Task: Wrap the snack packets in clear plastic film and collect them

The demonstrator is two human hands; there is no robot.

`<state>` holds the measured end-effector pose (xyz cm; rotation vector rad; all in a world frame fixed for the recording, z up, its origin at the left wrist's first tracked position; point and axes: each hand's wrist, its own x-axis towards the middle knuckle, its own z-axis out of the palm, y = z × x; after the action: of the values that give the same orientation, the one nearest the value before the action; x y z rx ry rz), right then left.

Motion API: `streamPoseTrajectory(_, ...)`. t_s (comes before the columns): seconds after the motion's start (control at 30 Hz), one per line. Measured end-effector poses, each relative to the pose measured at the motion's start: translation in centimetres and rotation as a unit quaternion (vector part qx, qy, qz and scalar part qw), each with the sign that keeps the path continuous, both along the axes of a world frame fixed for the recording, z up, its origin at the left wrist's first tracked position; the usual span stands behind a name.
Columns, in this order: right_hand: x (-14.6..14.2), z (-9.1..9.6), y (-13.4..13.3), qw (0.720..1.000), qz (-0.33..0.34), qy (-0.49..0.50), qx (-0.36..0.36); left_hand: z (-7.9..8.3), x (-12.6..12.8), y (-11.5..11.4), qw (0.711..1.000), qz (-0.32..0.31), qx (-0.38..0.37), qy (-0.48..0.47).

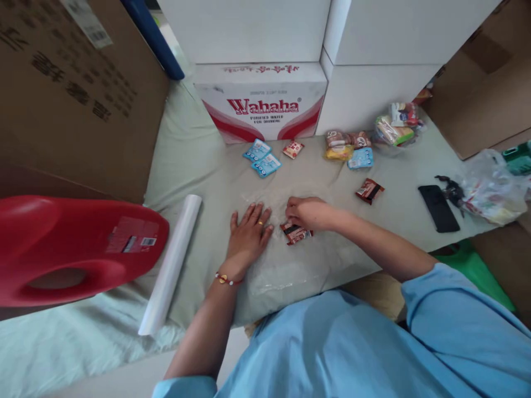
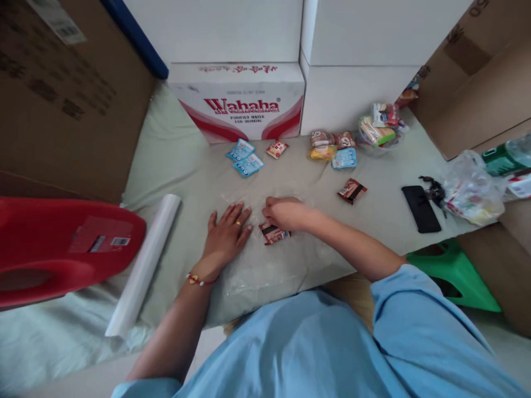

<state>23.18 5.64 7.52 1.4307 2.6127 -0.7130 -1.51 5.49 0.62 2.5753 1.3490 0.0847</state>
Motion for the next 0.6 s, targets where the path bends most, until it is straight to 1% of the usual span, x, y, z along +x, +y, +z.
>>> streamPoseTrajectory(0.07, 0.0, -0.3, -1.2, 0.999, -0.01, 0.004, 0.032, 0.1, 0.0, 0.0, 1.0, -0.002, -0.002, 0.002)
streamPoseTrajectory(0.17, 0.5, -0.6, -2.9, 0.998, 0.029, 0.016, 0.053, 0.1, 0.0, 0.0, 1.0, 0.0, -0.005, 0.002)
streamPoseTrajectory(0.27, 0.7, -0.8, -4.1, 0.997, 0.016, 0.014, 0.075, -0.1, 0.0, 0.0, 1.0, 0.005, -0.005, 0.003)
streamPoseTrajectory(0.37, 0.2, -0.6, -4.4, 0.996, -0.013, 0.023, 0.09, -0.1, 0.0, -0.1, 1.0, 0.004, 0.0, 0.001)
streamPoseTrajectory(0.47, -1.0, -0.4, -4.4, 0.995, -0.02, 0.032, 0.09, 0.1, 0.1, -0.1, 1.0, 0.002, 0.003, 0.001)
streamPoseTrajectory(0.6, -2.4, -1.5, -4.6, 0.997, -0.025, 0.046, 0.064, 0.1, 0.0, -0.1, 1.0, 0.003, 0.002, 0.002)
